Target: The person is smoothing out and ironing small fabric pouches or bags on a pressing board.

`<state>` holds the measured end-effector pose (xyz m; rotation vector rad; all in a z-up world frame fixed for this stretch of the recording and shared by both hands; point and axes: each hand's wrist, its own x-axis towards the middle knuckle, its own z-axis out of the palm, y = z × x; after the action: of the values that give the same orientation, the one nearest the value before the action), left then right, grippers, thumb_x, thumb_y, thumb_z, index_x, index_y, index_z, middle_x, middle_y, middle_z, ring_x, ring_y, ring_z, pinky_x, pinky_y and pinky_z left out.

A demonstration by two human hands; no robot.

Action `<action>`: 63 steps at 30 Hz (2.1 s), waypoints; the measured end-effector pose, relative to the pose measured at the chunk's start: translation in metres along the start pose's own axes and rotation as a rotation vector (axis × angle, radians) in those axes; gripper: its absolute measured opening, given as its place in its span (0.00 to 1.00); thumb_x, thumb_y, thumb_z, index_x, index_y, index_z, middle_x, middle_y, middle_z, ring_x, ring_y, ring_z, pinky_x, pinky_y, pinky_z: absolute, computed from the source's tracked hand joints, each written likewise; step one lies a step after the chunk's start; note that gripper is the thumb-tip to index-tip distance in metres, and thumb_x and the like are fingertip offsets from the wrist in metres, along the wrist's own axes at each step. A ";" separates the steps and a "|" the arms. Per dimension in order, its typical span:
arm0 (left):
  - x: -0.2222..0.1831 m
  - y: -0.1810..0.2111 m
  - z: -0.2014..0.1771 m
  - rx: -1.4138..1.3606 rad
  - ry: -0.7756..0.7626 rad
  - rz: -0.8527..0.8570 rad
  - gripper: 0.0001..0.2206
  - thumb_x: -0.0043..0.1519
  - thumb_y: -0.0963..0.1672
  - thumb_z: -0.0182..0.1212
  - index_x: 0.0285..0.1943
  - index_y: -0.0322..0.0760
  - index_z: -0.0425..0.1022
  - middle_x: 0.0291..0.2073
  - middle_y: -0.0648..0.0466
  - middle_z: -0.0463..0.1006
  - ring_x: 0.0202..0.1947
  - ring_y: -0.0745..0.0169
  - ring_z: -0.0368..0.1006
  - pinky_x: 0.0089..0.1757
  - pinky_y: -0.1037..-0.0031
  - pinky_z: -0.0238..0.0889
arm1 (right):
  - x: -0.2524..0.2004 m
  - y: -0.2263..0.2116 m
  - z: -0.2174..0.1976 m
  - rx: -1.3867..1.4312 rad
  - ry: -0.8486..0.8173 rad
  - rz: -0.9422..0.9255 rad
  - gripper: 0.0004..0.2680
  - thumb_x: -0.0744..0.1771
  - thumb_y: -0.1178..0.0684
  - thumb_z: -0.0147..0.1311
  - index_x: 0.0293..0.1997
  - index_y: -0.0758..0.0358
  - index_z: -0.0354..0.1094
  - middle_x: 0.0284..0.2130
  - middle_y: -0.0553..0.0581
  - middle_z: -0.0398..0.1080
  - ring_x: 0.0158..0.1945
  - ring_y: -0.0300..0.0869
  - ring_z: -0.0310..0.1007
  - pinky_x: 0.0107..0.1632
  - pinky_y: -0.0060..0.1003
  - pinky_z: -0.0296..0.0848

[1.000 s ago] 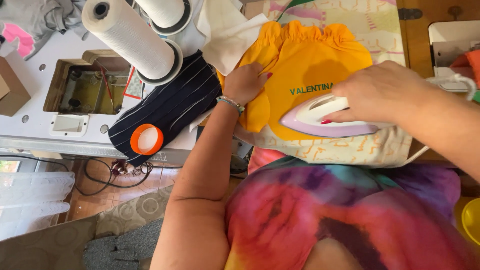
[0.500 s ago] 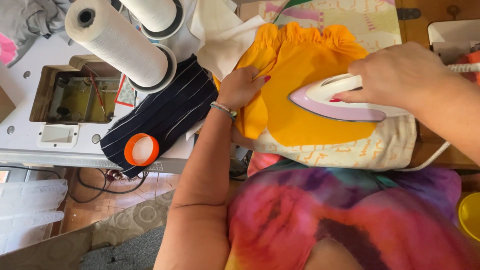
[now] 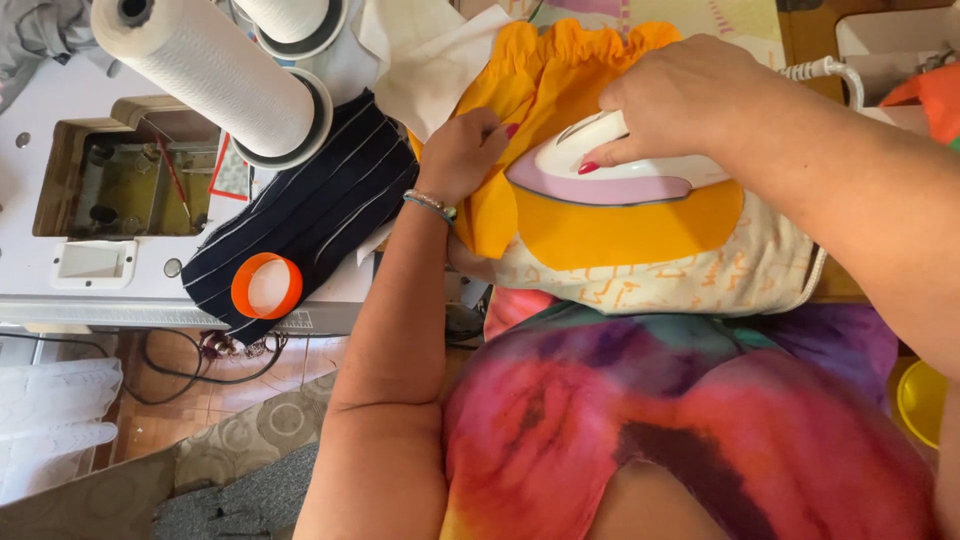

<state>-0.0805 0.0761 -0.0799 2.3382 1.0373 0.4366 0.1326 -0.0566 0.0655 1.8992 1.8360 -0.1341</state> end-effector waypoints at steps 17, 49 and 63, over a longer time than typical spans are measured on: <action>-0.001 0.007 -0.016 -0.306 -0.053 -0.153 0.15 0.66 0.53 0.59 0.27 0.51 0.68 0.21 0.68 0.66 0.25 0.76 0.59 0.31 0.75 0.52 | -0.083 0.026 0.035 -0.096 -0.138 0.102 0.26 0.62 0.14 0.39 0.47 0.37 0.72 0.45 0.49 0.79 0.50 0.51 0.81 0.46 0.46 0.77; -0.007 0.008 0.001 0.001 0.072 -0.137 0.16 0.59 0.55 0.61 0.27 0.49 0.64 0.20 0.66 0.66 0.24 0.66 0.64 0.28 0.66 0.53 | -0.020 0.081 0.034 0.217 -0.064 0.387 0.30 0.67 0.21 0.43 0.55 0.61 0.76 0.52 0.66 0.78 0.55 0.61 0.76 0.51 0.51 0.74; -0.006 0.010 -0.001 0.004 0.058 -0.171 0.16 0.60 0.55 0.61 0.27 0.50 0.66 0.21 0.66 0.67 0.25 0.67 0.66 0.29 0.66 0.54 | -0.003 0.034 0.004 0.044 0.047 0.022 0.25 0.61 0.16 0.48 0.43 0.42 0.76 0.41 0.54 0.79 0.47 0.55 0.78 0.46 0.48 0.73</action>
<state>-0.0786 0.0662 -0.0737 2.2291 1.2545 0.4390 0.1664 -0.0601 0.0727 1.9680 1.8562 -0.1246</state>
